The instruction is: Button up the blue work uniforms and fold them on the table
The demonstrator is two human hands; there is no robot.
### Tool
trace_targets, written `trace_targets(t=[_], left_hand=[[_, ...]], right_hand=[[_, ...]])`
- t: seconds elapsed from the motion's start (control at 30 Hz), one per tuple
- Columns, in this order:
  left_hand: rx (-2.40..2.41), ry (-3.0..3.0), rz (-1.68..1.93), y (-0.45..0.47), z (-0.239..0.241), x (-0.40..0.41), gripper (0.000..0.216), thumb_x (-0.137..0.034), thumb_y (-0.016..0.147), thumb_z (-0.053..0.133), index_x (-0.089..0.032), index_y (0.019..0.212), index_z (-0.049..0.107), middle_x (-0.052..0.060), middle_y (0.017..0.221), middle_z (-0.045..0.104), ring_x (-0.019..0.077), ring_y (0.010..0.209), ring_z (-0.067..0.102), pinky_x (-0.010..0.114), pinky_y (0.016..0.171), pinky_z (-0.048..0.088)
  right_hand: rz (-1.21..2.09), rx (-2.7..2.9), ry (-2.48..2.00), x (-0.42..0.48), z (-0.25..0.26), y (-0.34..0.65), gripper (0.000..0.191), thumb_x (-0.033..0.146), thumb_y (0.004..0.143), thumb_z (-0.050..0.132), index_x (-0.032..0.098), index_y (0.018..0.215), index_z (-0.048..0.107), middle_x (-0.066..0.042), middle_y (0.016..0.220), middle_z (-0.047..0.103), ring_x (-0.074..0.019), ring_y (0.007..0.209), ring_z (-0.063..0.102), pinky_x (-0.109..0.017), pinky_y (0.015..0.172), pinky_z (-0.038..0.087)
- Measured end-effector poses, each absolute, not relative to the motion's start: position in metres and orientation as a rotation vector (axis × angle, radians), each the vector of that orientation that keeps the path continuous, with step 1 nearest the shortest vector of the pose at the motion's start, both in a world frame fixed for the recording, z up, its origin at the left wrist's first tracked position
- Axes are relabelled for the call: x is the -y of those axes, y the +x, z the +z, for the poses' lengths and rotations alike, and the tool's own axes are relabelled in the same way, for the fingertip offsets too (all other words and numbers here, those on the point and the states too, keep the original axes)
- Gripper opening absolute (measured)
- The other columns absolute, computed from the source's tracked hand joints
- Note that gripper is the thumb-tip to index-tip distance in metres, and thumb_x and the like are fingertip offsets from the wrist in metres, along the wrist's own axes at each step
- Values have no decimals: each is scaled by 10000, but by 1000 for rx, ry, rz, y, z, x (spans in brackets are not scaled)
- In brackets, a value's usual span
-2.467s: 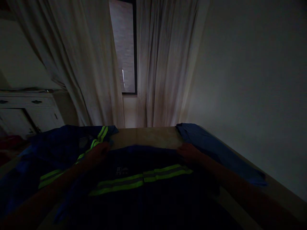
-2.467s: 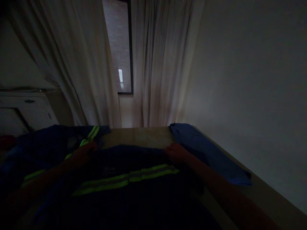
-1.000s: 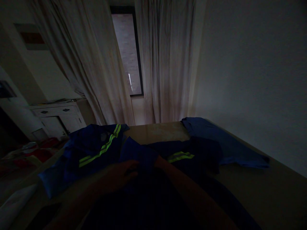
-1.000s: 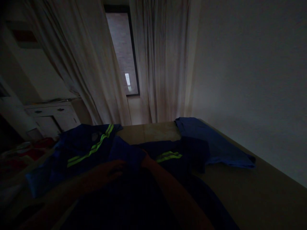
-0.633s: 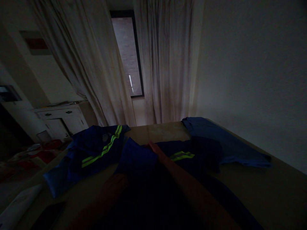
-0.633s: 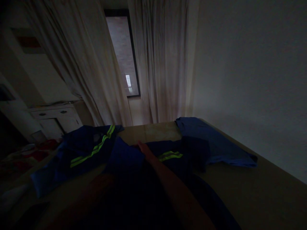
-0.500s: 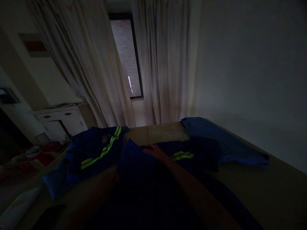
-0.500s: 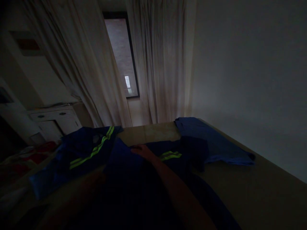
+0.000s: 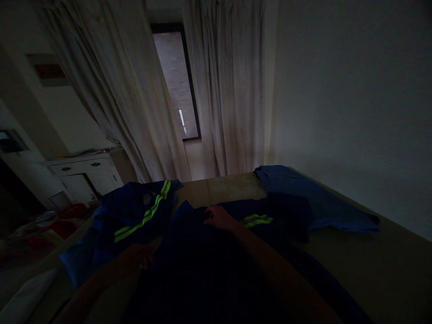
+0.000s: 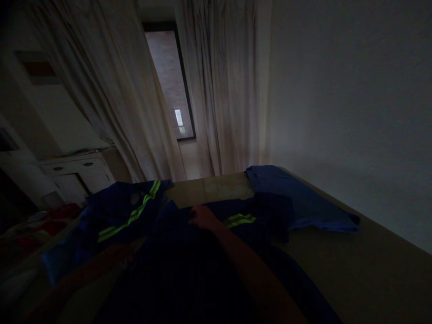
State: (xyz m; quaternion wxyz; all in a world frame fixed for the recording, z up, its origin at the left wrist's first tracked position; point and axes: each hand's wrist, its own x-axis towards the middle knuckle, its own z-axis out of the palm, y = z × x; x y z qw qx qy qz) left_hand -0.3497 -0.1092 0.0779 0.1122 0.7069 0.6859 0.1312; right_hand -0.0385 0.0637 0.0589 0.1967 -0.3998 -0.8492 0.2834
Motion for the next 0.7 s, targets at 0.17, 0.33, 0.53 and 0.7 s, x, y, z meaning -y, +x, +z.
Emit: trace_targets(t=[0.17, 0.33, 0.53, 0.7], left_hand=[[-2019, 2212, 477, -315, 78, 68, 477, -452, 1011, 280, -242, 1016, 709, 67, 993, 751, 239, 989, 697, 389, 970, 523], [-2147, 2500, 474, -271, 50, 25, 471, -325, 1022, 318, -184, 1413, 539, 142, 1521, 519, 280, 1400, 479, 472, 1146, 396], [-2186, 2486, 150, -283, 8, -2, 500, -279, 987, 368, -176, 1455, 511, 120, 1629, 364, 300, 1504, 336, 543, 1196, 315], [-2283, 2187, 343, -290, 11, -17, 585, -339, 996, 335, -85, 1520, 387, 178, 1560, 465, 269, 1426, 469, 434, 1182, 357]], right_hand=[[394, 2433, -1028, -34, 60, -59, 384, 245, 891, 644, 210, 1272, 621, -129, 1287, 651, -290, 1195, 597, -401, 1006, 448], [178, 2673, -797, -9, 42, -70, 495, 499, 956, 560, 177, 1330, 599, -157, 1346, 619, -328, 1237, 564, -464, 1035, 443], [293, 2718, -772, 26, 28, -76, 928, 720, 925, 461, 61, 1564, 320, -252, 1630, 264, -410, 1506, 237, -571, 1210, 222], [180, 2921, -572, 52, 42, -90, 733, 664, 888, 585, 152, 1411, 538, -225, 1463, 529, -417, 1324, 513, -659, 1083, 387]])
